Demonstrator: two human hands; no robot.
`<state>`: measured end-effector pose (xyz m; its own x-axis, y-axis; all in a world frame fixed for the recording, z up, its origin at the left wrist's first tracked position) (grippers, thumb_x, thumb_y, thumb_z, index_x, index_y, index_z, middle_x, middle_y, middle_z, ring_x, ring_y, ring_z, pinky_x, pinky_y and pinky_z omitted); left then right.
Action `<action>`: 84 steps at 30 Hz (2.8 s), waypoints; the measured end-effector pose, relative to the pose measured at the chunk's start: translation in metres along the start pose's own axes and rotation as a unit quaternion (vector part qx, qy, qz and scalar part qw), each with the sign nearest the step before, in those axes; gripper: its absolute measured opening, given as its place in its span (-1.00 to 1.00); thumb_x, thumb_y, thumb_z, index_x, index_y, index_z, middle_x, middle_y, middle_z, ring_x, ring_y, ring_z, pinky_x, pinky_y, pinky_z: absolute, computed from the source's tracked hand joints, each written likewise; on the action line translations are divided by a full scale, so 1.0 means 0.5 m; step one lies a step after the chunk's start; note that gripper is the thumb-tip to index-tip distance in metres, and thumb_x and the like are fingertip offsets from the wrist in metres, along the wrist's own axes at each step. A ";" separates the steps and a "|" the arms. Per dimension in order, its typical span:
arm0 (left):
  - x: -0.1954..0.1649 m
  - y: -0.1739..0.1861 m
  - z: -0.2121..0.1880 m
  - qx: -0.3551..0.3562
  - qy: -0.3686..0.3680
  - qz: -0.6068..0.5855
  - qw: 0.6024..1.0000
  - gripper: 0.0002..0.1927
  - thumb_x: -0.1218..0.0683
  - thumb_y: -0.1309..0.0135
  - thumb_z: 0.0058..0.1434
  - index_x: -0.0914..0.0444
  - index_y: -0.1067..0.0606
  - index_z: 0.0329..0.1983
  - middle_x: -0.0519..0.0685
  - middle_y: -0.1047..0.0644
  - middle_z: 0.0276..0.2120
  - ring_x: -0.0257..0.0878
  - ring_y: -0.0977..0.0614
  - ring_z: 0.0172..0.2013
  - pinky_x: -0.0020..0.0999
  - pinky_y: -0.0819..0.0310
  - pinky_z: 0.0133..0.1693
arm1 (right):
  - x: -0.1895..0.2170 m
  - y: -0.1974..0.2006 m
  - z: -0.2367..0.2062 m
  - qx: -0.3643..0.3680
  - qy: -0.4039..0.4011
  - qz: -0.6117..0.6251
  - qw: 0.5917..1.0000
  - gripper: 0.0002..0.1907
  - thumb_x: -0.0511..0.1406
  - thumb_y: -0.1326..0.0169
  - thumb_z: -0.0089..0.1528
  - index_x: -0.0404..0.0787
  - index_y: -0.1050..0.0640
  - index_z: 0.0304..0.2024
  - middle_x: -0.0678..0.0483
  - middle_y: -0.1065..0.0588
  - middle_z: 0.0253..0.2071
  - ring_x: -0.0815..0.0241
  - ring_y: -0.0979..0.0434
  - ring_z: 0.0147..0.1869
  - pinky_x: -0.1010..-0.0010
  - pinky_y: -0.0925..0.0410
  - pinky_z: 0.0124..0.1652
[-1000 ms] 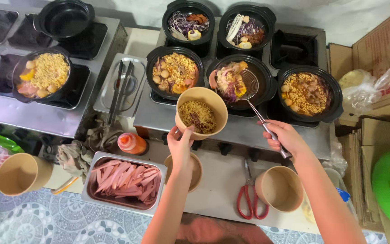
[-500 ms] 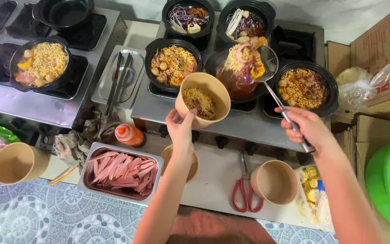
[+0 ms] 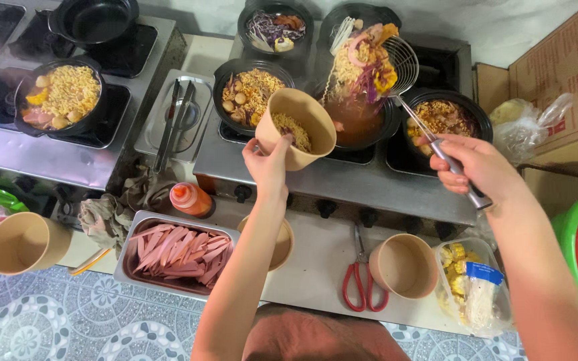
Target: The person stirs a simmering pot of noodles and ingredients on a gas stove with tongs, then uses tongs to move fried food from a deep fryer onto a plate. They then ladle broth and scoop noodles, vegetables, and other ingredients from several pots into a paper bowl to assemble a meal.
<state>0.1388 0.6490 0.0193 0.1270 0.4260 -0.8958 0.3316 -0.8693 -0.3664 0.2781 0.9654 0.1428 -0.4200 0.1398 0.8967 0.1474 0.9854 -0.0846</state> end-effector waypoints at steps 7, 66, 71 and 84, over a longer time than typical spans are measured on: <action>-0.039 -0.050 0.005 -0.046 0.001 0.086 0.995 0.01 0.05 -0.48 -0.21 0.40 -0.21 0.27 0.14 -0.29 0.16 -0.10 -0.49 0.09 -0.23 -0.48 0.07 | 0.071 -0.014 -0.036 -0.006 0.017 -0.014 1.000 -0.65 -0.29 0.22 0.43 -0.27 -0.44 0.18 0.16 -0.31 -0.46 0.50 -0.12 -0.65 0.62 -0.03 -0.68; 0.113 -0.135 -0.069 0.093 0.193 -0.062 0.975 -0.11 0.01 -0.40 -0.14 0.21 -0.31 0.29 0.00 -0.49 0.12 -0.21 -0.55 -0.03 -0.21 -0.44 -0.12 | 0.057 -0.142 -0.236 -0.217 0.171 -0.780 0.561 -0.55 -0.22 0.00 0.34 -0.17 -0.44 0.27 -0.14 -0.58 -0.27 -0.21 -0.61 -0.46 0.05 -0.50 -0.45; 0.098 -0.100 -0.061 0.123 0.176 -0.094 0.972 -0.23 0.03 -0.36 -0.04 0.21 -0.35 0.26 -0.04 -0.51 0.07 -0.25 -0.57 -0.08 -0.23 -0.44 -0.12 | 0.037 -0.127 -0.216 -0.222 0.234 -0.724 0.610 -0.56 -0.22 -0.02 0.30 -0.11 -0.49 0.24 -0.16 -0.58 -0.29 -0.25 -0.58 -0.44 0.02 -0.47 -0.42; 0.041 0.131 -0.102 0.071 0.164 -0.093 0.980 -0.37 0.14 -0.22 0.08 0.27 -0.39 0.26 -0.04 -0.57 -0.07 -0.24 -0.59 -0.09 -0.15 -0.50 -0.01 | -0.057 -0.055 0.085 -0.210 0.193 -0.733 0.618 -0.66 -0.26 0.04 0.37 -0.13 -0.48 0.18 -0.17 -0.56 -0.27 -0.22 -0.63 -0.32 0.02 -0.49 -0.33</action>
<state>0.2110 0.6136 -0.0103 0.3771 0.6177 -0.6901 0.2477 -0.7852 -0.5675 0.2478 0.9385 0.1011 -0.1453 -0.9862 -0.0789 0.1153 -0.0961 0.9887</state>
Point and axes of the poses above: each hand's wrist, its own z-axis towards the middle knuckle, its own y-axis out of the back of the hand, x = y × z, the point moved 1 cm from there along z, towards the middle knuckle
